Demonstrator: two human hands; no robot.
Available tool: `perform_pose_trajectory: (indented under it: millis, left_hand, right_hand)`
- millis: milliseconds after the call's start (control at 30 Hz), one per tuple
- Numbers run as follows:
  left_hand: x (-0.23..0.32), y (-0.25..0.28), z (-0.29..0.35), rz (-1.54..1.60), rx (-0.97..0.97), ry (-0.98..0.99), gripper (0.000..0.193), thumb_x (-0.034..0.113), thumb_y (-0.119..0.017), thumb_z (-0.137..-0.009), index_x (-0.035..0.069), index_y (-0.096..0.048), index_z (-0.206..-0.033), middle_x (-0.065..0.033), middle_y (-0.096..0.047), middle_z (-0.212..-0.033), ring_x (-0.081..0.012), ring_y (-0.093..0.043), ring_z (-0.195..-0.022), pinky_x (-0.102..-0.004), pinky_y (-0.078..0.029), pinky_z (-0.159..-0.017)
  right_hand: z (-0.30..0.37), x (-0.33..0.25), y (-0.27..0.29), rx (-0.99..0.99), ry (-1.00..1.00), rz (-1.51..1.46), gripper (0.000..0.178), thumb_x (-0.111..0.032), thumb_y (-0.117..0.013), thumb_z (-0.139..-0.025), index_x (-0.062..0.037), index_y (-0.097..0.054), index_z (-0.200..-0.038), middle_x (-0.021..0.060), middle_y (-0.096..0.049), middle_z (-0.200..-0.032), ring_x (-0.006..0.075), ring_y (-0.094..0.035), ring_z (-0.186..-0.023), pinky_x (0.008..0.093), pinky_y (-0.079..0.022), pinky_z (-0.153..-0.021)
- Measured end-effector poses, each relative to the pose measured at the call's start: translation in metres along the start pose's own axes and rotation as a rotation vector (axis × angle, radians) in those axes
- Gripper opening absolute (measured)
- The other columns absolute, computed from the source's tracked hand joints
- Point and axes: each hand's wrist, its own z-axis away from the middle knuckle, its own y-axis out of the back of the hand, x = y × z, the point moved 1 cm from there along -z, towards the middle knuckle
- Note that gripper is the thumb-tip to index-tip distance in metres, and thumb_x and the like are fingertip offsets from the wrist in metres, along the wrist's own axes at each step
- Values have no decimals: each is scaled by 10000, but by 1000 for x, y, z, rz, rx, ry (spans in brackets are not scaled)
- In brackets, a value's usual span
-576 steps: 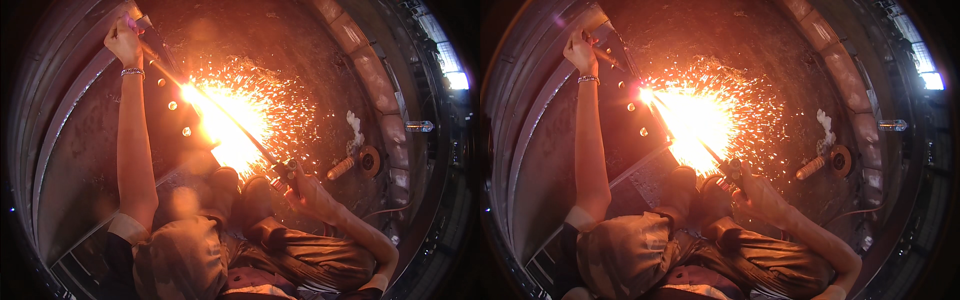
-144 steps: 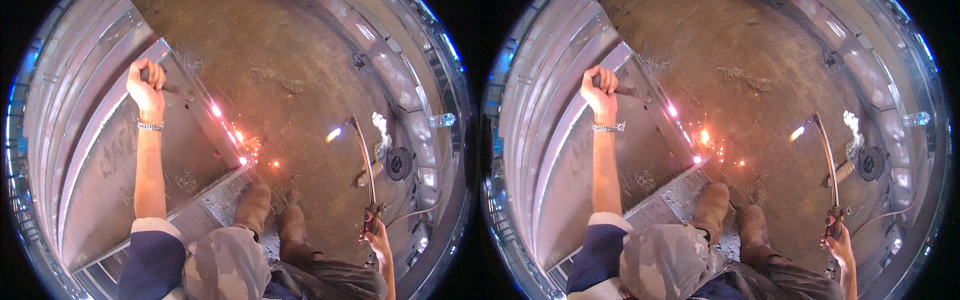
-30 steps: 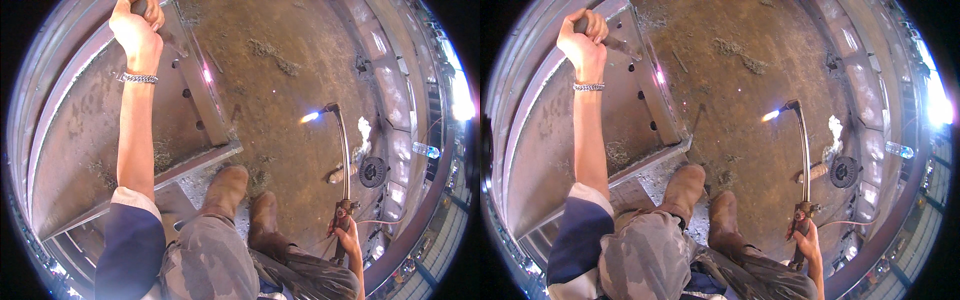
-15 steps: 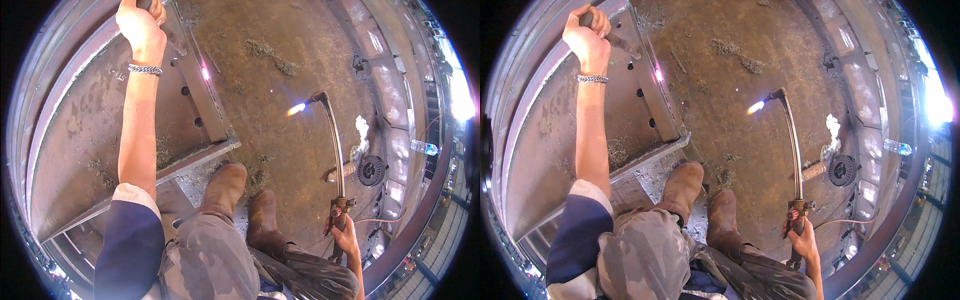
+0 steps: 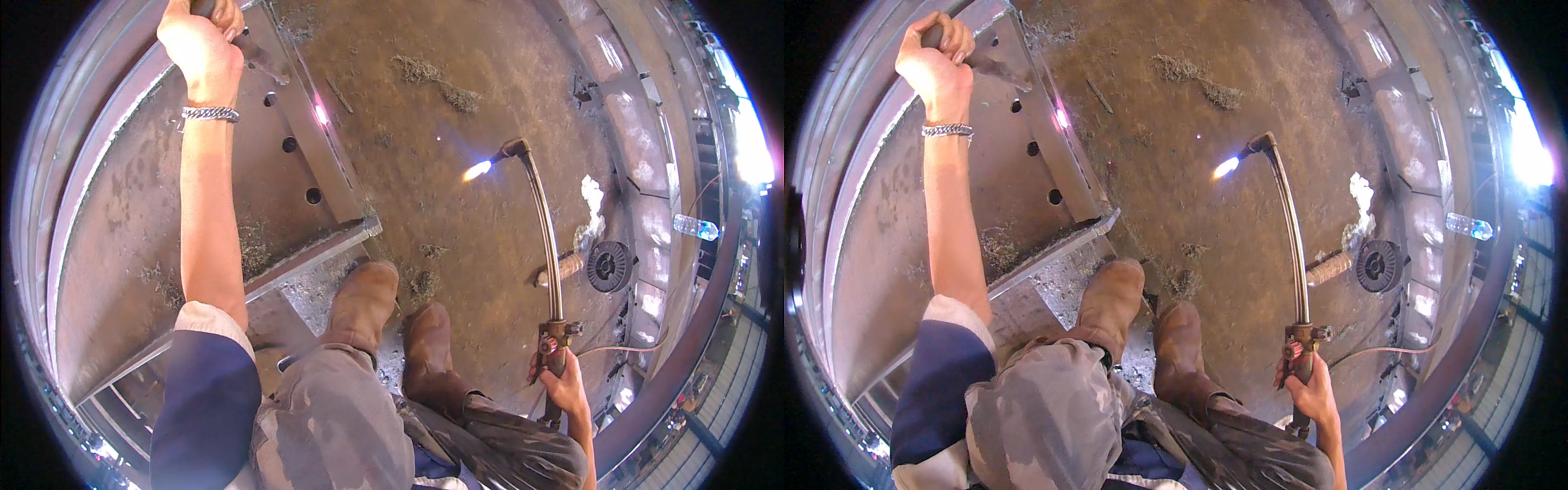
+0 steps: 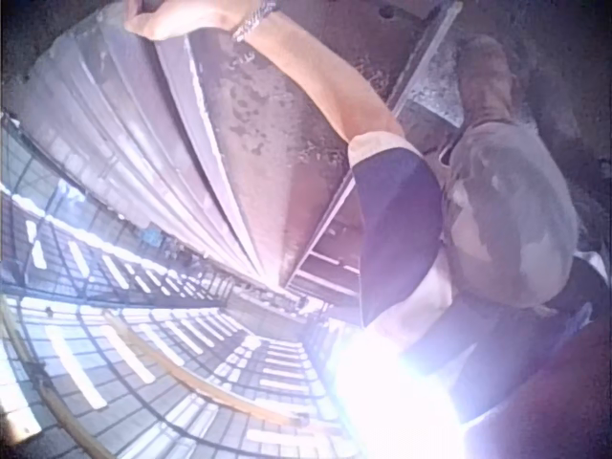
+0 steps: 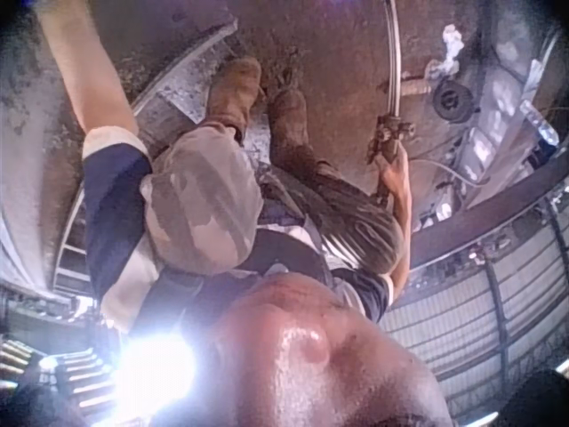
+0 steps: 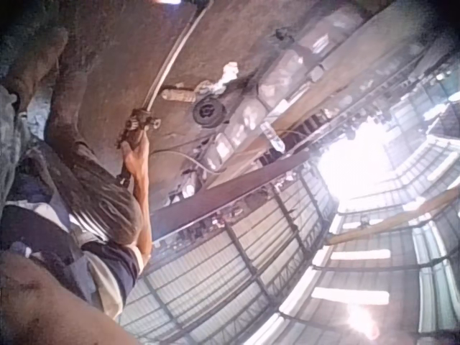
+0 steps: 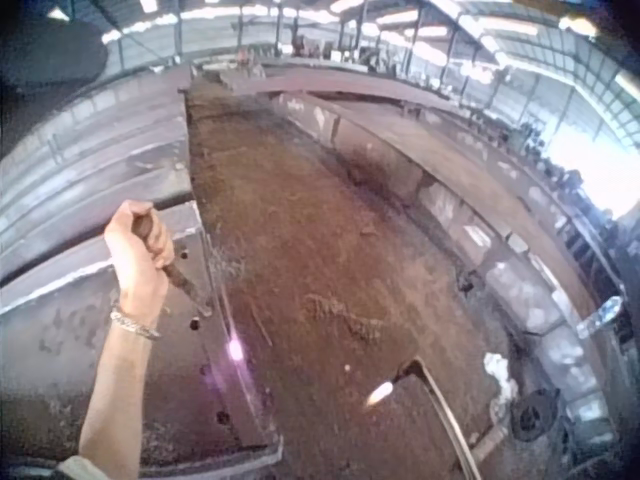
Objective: The person uses a cutting torch to cut a metal plate. They position the torch, ignite it, and move it along the metal to create a cut, producing sparks. The person then repositions the torch and continues cutting another section of the metal plate.
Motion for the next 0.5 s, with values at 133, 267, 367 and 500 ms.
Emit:
perform_pose_trajectory:
  millis: [133,267,367,500]
  left_hand:
    - [2,0,2,15,-10,-10,357,158,-374,-889,93,-278,-552,-11,-223,-499,-130,-201,-452,-298,-168,-484]
    - [0,-1,-1,-6,-22,22,336,154,-368,-881,96,-265,-566,-14,-219,-512,-131,-198,-458,-300,-172,-488]
    - [-2,-2,-2,-36,-32,-4,330,153,-361,-880,99,-264,-569,-21,-225,-521,-134,-197,-462,-302,-172,-490]
    - [2,-4,2,-69,-31,-27,317,156,-356,-865,104,-264,-566,-28,-233,-525,-131,-192,-469,-304,-171,-491]
  right_hand:
    - [-2,0,0,-5,-30,-53,356,146,-482,-745,6,-499,-1072,82,-588,-898,185,-626,-798,347,-548,-718]
    - [-4,-1,0,-10,-41,-29,353,143,-484,-750,4,-500,-1074,81,-588,-901,184,-623,-804,344,-541,-727]
    - [-5,-3,1,-9,-49,-37,353,140,-486,-755,2,-502,-1079,80,-591,-906,183,-623,-808,340,-537,-734]
    - [-8,-5,1,-22,-56,-29,365,137,-484,-760,2,-502,-1098,80,-594,-914,180,-626,-812,338,-534,-744]
